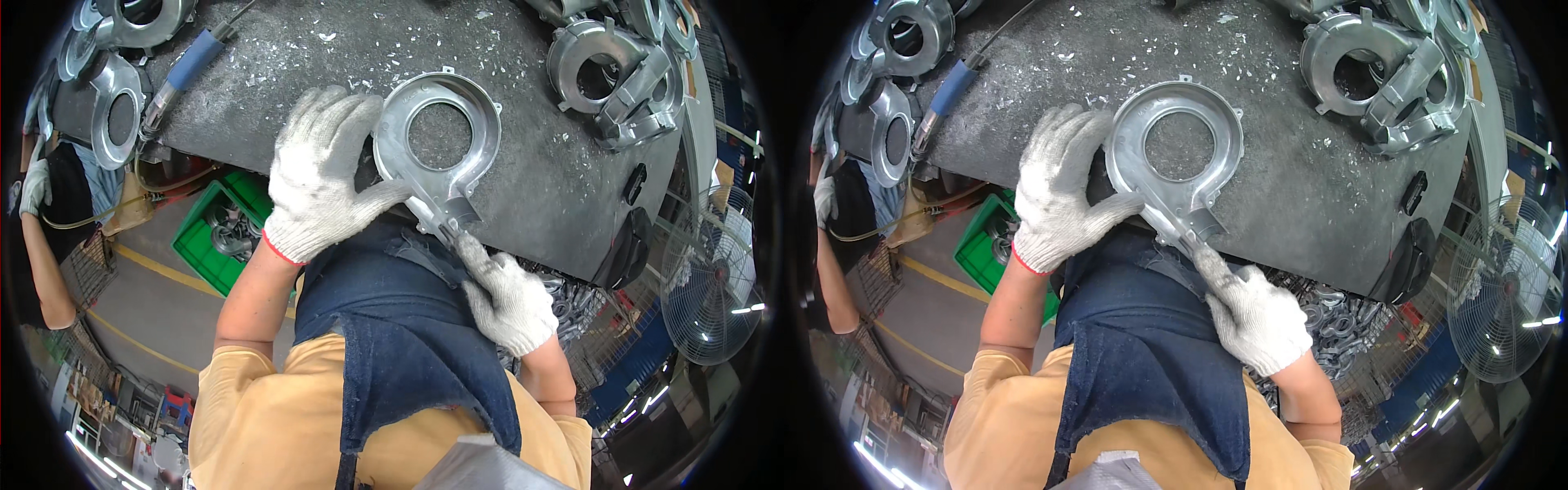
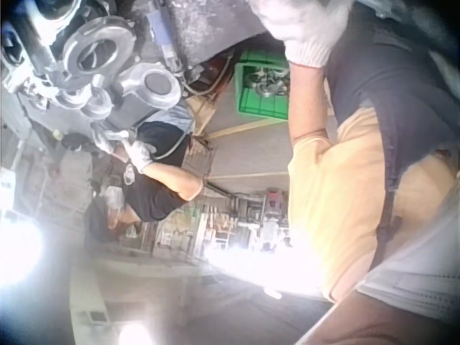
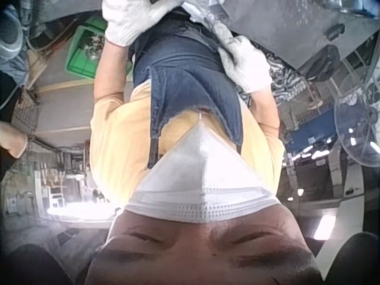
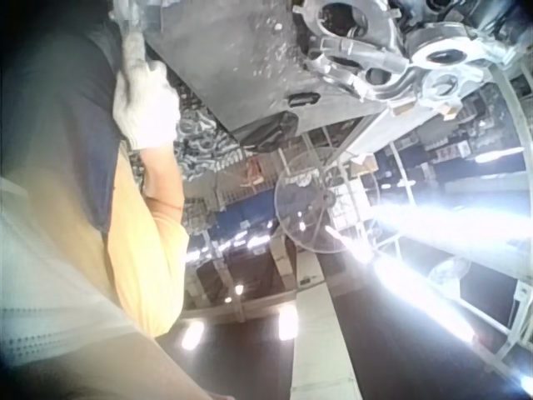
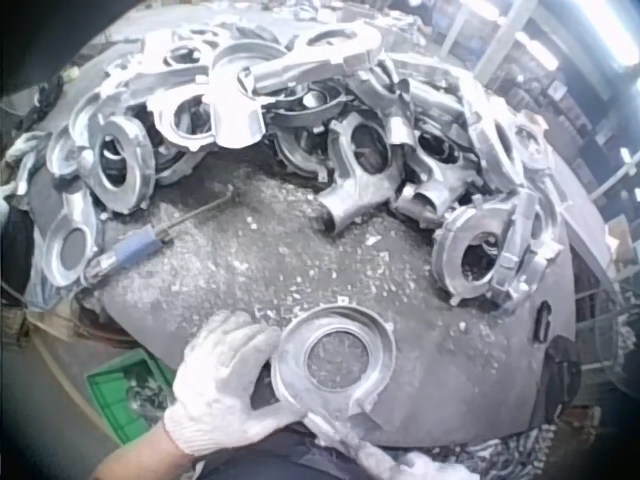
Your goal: The person deburrs metal parts using a handheld pneumatic tool and places them onto a pile on the workbench.
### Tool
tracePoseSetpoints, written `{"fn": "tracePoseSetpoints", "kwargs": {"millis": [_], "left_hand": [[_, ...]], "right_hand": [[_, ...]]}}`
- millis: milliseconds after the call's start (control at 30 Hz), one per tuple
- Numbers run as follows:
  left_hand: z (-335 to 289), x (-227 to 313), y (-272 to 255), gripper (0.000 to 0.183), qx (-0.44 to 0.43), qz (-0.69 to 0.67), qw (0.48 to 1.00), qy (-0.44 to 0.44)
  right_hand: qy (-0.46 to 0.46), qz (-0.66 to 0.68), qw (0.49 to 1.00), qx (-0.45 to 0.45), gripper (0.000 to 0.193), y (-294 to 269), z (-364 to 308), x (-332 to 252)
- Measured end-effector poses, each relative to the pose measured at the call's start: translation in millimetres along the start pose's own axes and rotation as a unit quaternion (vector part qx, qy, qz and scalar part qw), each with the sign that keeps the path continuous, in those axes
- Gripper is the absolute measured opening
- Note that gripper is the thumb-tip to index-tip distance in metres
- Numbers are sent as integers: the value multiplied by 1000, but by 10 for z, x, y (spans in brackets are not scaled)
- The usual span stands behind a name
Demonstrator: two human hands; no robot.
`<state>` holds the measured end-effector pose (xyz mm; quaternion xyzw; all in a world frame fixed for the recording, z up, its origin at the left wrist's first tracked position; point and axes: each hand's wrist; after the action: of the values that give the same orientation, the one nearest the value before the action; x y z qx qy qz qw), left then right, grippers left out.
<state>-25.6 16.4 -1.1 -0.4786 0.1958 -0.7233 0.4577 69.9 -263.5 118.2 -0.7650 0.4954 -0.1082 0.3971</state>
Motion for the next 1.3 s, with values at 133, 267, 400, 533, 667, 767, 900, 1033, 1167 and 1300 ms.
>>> {"fn": "tracePoseSetpoints", "kwargs": {"millis": [133, 267, 400, 533, 667, 767, 900, 1033, 1167, 1300], "left_hand": [[20, -3, -5, 86, -1, -7, 1000, -2], [8, 3, -10, 87, -5, -4, 1000, -8], [-2, 2, -7, 87, -2, -10, 1000, -13], [2, -11, -14, 85, 1, -14, 1000, -16], [20, -12, -22, 84, -2, -14, 1000, -12], [5, -9, -9, 84, -13, -16, 1000, -18], [6, -7, -8, 84, 0, -22, 1000, -15], [23, -15, -8, 84, -2, -20, 1000, -18], [14, -7, -16, 84, -9, -12, 1000, -20], [15, -9, -32, 84, -9, -16, 1000, -22]], "right_hand": [[-25, 55, 996, 65, 64, 55, 260, -155], [-13, 24, 998, 50, 65, -30, 296, -236], [1, 11, 999, 36, 64, -70, 262, -231], [-1, 9, 1000, 23, 64, -108, 266, -282], [53, 24, 998, 21, 60, -153, 289, -347], [51, 50, 997, 6, 62, -176, 278, -373], [34, 41, 998, 44, 61, -125, 323, -297], [44, 29, 992, 116, 59, -163, 417, -181], [6, 33, 993, 116, 54, -266, 400, -179], [30, 17, 990, 137, 49, -276, 454, -203]]}}
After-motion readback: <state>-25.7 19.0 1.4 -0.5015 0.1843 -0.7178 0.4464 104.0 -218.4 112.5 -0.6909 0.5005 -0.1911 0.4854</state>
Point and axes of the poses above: each hand's wrist, its own z-axis towards the middle knuckle, its own y-axis out of the palm, x = y × z, and after that the axes turned 13 degrees about y, right-handed
